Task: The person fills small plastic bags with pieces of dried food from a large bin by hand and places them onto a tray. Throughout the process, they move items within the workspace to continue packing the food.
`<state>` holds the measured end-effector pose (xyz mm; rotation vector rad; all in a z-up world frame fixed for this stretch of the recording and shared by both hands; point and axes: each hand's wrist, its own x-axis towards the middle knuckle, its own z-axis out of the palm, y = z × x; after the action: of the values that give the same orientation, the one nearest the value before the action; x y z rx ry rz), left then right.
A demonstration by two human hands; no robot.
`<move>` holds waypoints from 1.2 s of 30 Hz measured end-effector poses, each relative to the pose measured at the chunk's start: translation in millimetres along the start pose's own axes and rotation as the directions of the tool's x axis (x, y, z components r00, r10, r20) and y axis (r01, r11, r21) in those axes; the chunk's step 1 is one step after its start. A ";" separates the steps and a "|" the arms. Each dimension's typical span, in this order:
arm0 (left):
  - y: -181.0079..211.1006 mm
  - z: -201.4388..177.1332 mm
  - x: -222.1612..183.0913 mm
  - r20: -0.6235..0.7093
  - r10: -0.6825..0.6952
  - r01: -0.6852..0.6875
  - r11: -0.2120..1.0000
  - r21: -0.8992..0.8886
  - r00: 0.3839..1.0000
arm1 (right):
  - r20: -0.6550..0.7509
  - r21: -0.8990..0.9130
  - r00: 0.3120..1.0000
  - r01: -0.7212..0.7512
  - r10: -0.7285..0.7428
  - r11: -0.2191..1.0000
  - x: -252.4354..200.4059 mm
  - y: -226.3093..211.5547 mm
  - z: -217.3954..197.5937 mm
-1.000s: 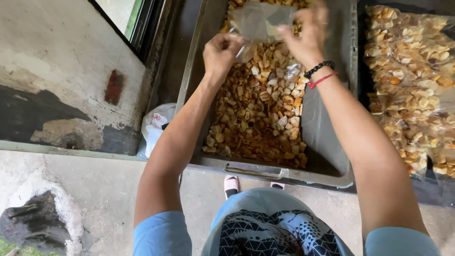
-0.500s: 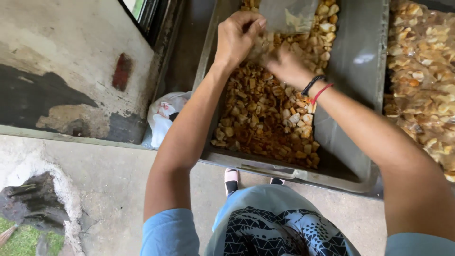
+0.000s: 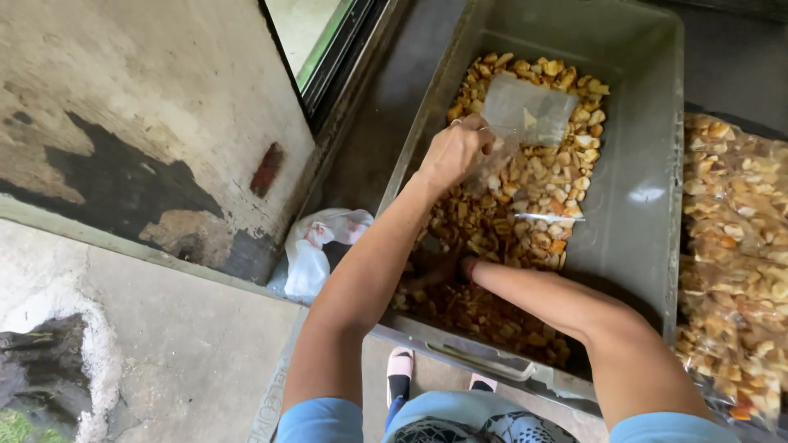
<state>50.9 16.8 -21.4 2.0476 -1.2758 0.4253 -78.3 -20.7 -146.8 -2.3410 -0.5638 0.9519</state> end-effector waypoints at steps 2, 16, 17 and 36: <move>-2.3 3.3 0.1 -0.027 -0.016 0.018 0.998 0.058 0.999 | 0.001 0.013 1.000 0.012 -0.012 1.000 -2.1 -1.0 -0.8; 0.1 -1.3 0.2 0.041 -0.124 0.120 0.989 0.088 0.991 | 0.177 0.496 0.974 -0.215 0.145 0.841 -18.4 -31.4 -18.1; -2.7 3.1 -1.8 0.027 -0.119 0.116 0.988 0.106 0.993 | 0.161 0.423 0.985 -0.133 0.070 0.896 -14.6 -24.5 -17.6; -32.3 36.7 -13.2 0.276 -0.294 0.209 0.930 0.301 0.915 | 0.376 0.491 0.917 -0.320 0.135 0.810 -65.6 31.7 -13.5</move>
<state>70.4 9.4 -67.5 2.5551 -1.1542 0.1538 -106.4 -85.8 -125.5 -1.7645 -0.0880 1.4169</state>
